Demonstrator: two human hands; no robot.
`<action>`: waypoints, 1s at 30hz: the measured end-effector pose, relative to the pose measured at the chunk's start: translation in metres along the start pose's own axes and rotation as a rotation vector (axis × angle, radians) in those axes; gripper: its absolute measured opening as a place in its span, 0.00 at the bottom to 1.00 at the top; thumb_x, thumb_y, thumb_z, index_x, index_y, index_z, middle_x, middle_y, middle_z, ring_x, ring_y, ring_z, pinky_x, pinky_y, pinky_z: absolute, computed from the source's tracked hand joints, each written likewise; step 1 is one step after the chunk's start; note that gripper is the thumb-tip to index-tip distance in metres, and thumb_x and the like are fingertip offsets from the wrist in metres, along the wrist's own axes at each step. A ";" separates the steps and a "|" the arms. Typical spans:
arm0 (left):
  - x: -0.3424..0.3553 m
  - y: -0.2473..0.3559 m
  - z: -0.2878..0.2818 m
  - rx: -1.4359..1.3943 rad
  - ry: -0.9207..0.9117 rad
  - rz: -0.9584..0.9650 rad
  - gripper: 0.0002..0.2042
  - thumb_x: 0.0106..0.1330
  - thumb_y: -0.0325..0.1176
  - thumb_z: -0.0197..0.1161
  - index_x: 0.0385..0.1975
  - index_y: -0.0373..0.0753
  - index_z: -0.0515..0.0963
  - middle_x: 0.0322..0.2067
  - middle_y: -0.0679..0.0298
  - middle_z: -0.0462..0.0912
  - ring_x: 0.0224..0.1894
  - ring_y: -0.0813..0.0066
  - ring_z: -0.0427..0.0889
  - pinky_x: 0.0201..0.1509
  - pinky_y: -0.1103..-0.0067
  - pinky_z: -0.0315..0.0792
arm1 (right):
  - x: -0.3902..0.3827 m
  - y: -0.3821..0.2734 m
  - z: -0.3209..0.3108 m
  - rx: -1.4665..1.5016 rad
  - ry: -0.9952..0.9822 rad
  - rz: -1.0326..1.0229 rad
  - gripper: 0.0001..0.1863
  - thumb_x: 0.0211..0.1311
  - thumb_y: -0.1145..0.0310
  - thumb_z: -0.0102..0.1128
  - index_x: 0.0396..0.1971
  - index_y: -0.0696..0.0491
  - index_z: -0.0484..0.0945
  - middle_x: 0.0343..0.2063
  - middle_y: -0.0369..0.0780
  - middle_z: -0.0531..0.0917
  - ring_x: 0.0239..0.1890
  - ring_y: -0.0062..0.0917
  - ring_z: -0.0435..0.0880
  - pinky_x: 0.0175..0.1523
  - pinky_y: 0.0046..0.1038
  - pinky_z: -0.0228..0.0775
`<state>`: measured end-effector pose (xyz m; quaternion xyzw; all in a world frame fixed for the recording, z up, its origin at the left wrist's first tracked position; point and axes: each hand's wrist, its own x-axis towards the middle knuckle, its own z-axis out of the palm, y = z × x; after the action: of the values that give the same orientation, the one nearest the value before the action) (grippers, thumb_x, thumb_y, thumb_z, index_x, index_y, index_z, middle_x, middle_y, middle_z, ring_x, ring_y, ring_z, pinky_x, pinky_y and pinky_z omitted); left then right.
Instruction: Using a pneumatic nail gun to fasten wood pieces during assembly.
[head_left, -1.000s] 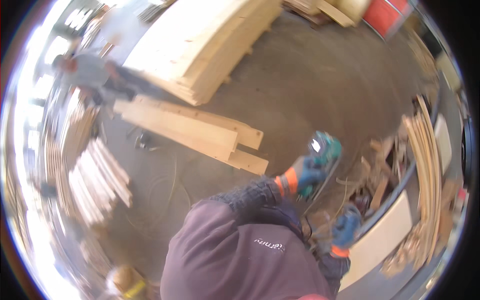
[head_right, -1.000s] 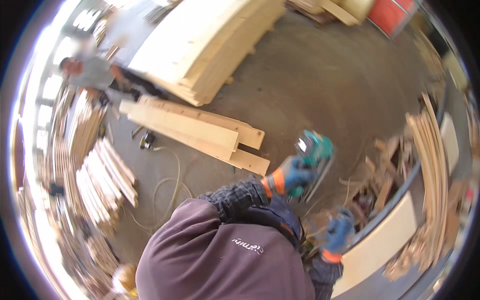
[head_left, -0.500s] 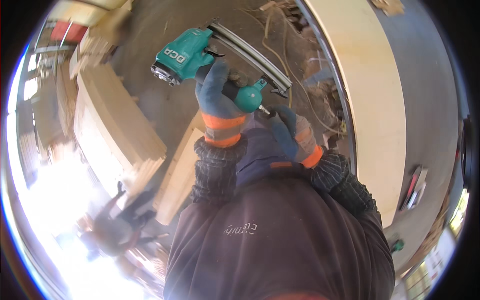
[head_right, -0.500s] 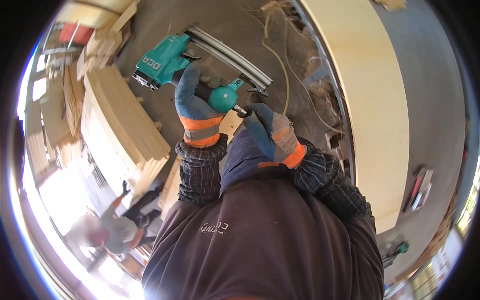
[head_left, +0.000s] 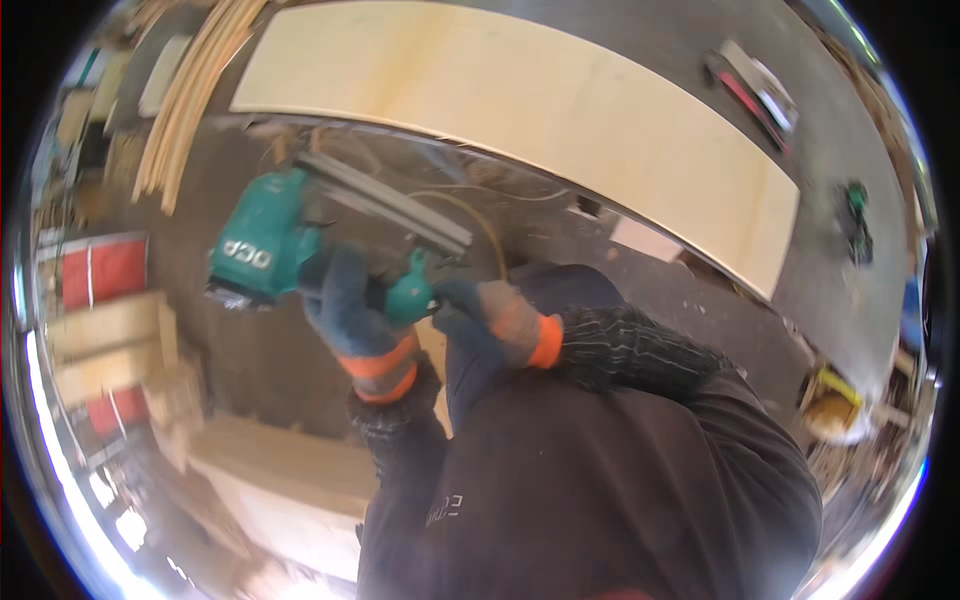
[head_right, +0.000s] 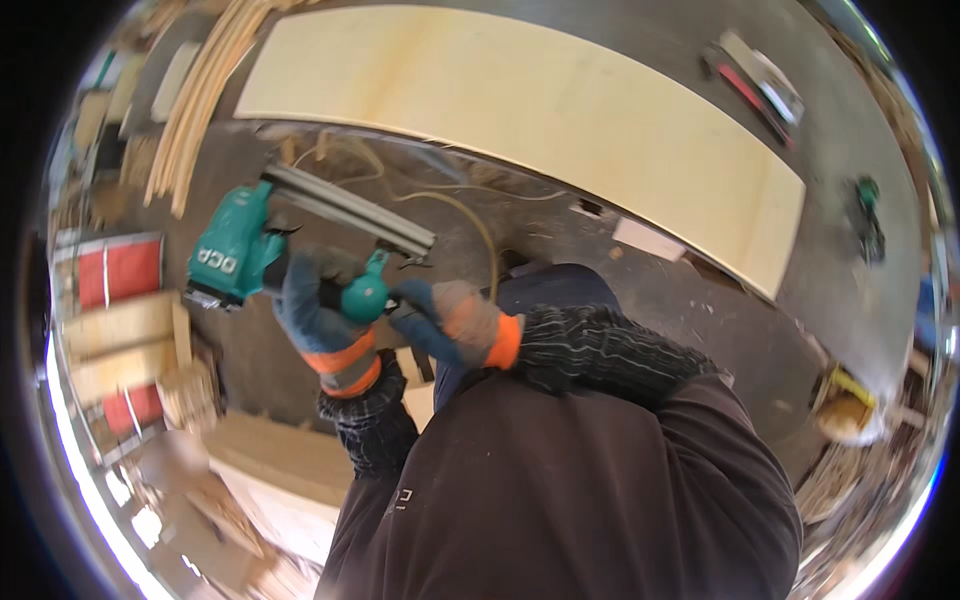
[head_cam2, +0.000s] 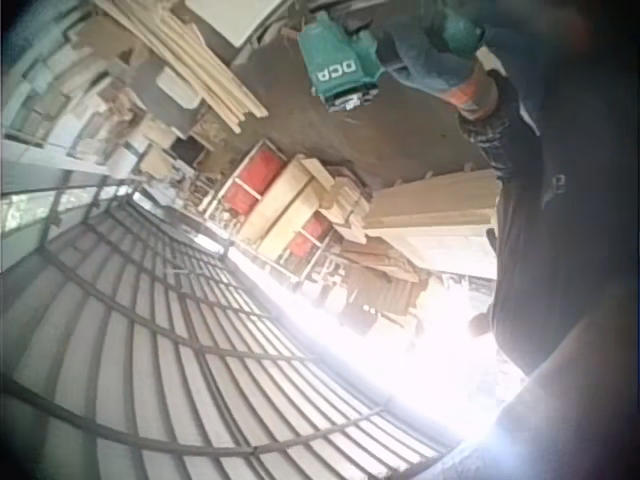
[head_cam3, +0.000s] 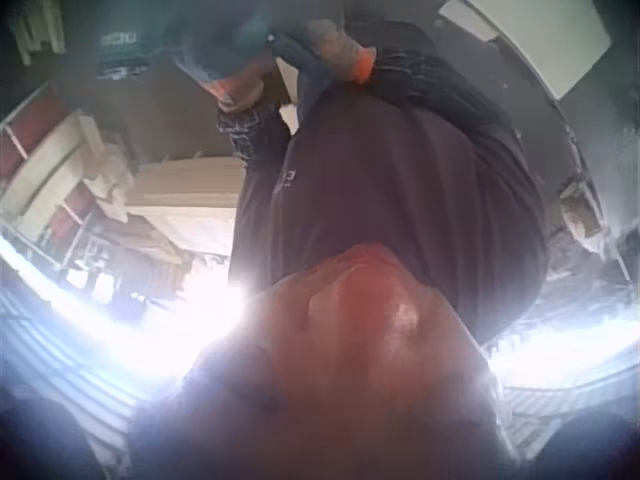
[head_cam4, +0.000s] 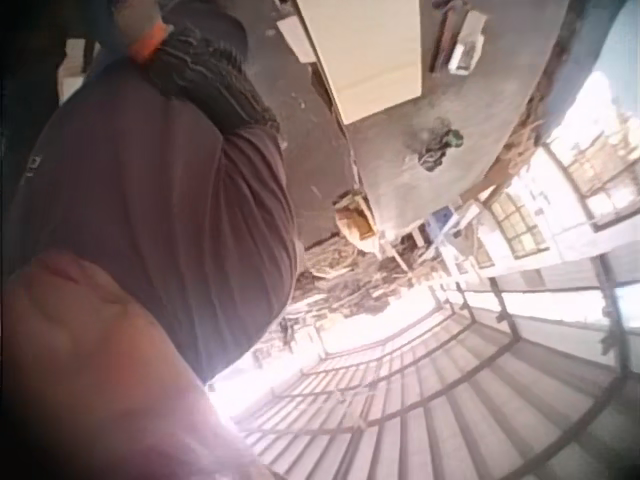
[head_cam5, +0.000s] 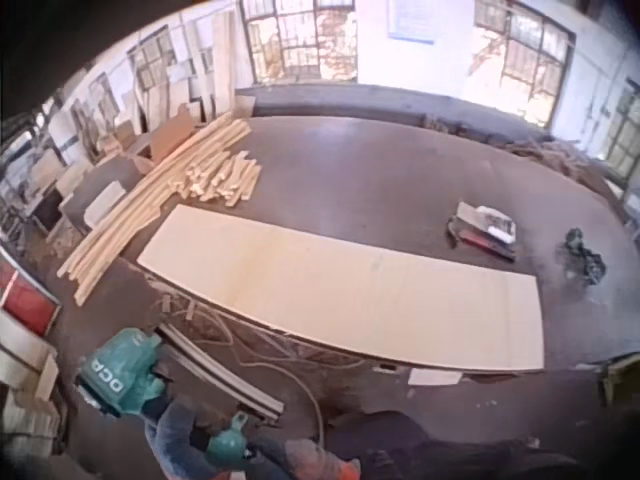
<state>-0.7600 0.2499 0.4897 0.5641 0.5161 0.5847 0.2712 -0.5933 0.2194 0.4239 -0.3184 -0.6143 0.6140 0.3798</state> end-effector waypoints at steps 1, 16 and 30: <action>0.000 0.006 0.014 -0.036 -0.038 0.009 0.08 0.74 0.33 0.60 0.34 0.36 0.73 0.27 0.62 0.76 0.27 0.71 0.76 0.36 0.72 0.73 | -0.007 -0.005 -0.002 -0.022 0.049 0.002 0.13 0.76 0.64 0.58 0.51 0.56 0.79 0.32 0.46 0.83 0.33 0.33 0.83 0.39 0.35 0.75; -0.148 0.001 0.212 -0.663 -0.597 -0.680 0.08 0.74 0.32 0.60 0.37 0.33 0.78 0.35 0.57 0.83 0.39 0.66 0.83 0.49 0.68 0.79 | -0.242 -0.038 -0.121 -0.638 0.553 0.304 0.23 0.66 0.58 0.68 0.54 0.57 0.75 0.41 0.54 0.85 0.45 0.49 0.86 0.49 0.44 0.79; -0.358 0.096 0.477 -0.536 -1.299 -0.307 0.31 0.69 0.24 0.65 0.71 0.32 0.63 0.57 0.57 0.81 0.56 0.66 0.83 0.62 0.71 0.76 | -0.513 0.089 -0.278 -0.016 1.163 0.033 0.37 0.57 0.66 0.76 0.67 0.54 0.70 0.49 0.43 0.87 0.49 0.37 0.89 0.56 0.34 0.82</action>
<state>-0.2084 0.0389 0.3601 0.6330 0.1628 0.1929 0.7318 -0.1000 -0.0744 0.2844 -0.6157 -0.3045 0.3394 0.6427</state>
